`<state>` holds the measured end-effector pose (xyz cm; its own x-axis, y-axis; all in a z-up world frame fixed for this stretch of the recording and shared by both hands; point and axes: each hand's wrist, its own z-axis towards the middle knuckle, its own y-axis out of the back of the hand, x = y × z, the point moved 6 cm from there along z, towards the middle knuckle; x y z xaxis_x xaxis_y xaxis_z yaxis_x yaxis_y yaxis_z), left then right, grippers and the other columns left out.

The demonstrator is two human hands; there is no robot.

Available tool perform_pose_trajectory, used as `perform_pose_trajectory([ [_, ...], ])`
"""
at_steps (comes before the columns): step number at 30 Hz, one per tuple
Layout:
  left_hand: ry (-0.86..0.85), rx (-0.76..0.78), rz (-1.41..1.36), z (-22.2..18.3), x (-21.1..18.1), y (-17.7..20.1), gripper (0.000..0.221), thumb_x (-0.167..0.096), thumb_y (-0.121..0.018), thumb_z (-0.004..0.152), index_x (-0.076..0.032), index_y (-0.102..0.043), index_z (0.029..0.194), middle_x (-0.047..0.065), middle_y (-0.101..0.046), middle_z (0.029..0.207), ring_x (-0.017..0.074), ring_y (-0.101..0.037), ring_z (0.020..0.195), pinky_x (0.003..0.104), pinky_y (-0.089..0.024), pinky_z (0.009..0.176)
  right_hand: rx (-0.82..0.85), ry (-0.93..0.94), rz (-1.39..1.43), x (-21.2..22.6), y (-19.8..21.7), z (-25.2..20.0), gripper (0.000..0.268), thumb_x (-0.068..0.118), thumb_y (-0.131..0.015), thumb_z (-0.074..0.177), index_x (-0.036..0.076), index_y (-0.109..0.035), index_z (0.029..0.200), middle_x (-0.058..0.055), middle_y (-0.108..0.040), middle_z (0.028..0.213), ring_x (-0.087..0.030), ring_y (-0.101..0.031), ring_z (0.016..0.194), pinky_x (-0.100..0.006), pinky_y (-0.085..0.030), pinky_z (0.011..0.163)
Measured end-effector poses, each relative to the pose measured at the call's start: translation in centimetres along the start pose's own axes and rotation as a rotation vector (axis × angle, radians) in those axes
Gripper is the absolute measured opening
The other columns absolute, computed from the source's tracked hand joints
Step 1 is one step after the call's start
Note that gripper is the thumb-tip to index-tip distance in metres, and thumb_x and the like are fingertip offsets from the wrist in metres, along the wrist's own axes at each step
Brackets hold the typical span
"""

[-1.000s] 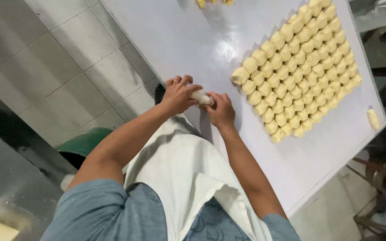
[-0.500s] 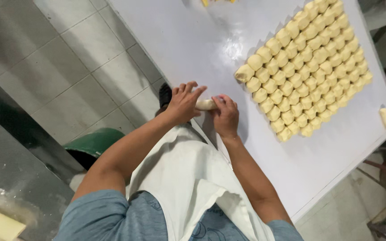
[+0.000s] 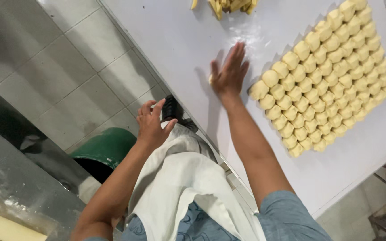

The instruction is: The person cuts small blocks of dough with a knife, flattens them by hand, places a stick-like filling inside, and rolls the dough into a cylinder.

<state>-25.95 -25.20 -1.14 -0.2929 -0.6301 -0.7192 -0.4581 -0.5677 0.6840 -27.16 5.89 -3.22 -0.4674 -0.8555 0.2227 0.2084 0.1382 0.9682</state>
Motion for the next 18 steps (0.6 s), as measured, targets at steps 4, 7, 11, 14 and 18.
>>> perform_pose_trajectory([
  [4, -0.005, 0.017, -0.001, 1.6, 1.4, 1.8, 0.078, -0.037, -0.085, 0.083, -0.014, -0.048, 0.148, 0.018, -0.039, 0.142, 0.0379, -0.044, 0.120, 0.054, -0.037, 0.101, -0.025, 0.056, 0.078, 0.6, 0.5, 0.2, 0.088, 0.069, -0.014, 0.109, 0.004, -0.008, 0.168, -0.023, -0.010, 0.176, -0.040, -0.016, 0.165, -0.059, -0.017, 0.133],
  [7, -0.018, 0.016, -0.021, 2.3, 2.8, 2.7, 0.081, -0.040, -0.085, 0.082, -0.013, -0.047, 0.149, 0.020, -0.039, 0.142, 0.0401, -0.042, 0.121, 0.055, -0.037, 0.101, 0.249, 0.196, -0.069, 3.4, 0.8, -9.7, 0.083, 0.062, -0.028, 0.102, 0.007, -0.024, 0.164, -0.020, -0.022, 0.172, -0.040, -0.018, 0.160, -0.060, -0.017, 0.129],
  [11, -0.042, -0.003, -0.058, 3.3, 4.2, 3.0, 0.080, -0.041, -0.084, 0.085, -0.012, -0.046, 0.150, 0.021, -0.039, 0.143, 0.0408, -0.042, 0.124, 0.055, -0.038, 0.105, 0.342, 0.166, 0.021, 5.6, 3.0, -16.1, 0.089, 0.065, -0.039, 0.103, -0.002, -0.026, 0.161, -0.026, -0.025, 0.168, -0.049, -0.018, 0.156, -0.063, -0.016, 0.124],
  [14, -0.079, 0.008, -0.090, 4.1, 3.5, 3.2, 0.079, -0.038, -0.084, 0.084, -0.010, -0.047, 0.148, 0.023, -0.039, 0.141, 0.0406, -0.043, 0.121, 0.055, -0.038, 0.103, 0.364, 0.076, -0.184, 6.0, 2.1, -12.7, 0.088, 0.068, -0.042, 0.101, 0.006, -0.028, 0.162, -0.024, -0.020, 0.170, -0.054, -0.013, 0.156, -0.067, -0.012, 0.123],
  [18, -0.169, -0.064, -0.114, 5.2, 2.3, 2.4, 0.067, -0.025, -0.081, 0.084, -0.010, -0.053, 0.143, 0.023, -0.048, 0.136, 0.0388, -0.049, 0.114, 0.052, -0.039, 0.103, 0.242, -0.108, -0.210, 4.0, 0.5, -1.8, 0.102, 0.081, -0.037, 0.095, 0.010, -0.020, 0.166, -0.026, -0.003, 0.168, -0.055, -0.003, 0.150, -0.072, -0.005, 0.115],
])
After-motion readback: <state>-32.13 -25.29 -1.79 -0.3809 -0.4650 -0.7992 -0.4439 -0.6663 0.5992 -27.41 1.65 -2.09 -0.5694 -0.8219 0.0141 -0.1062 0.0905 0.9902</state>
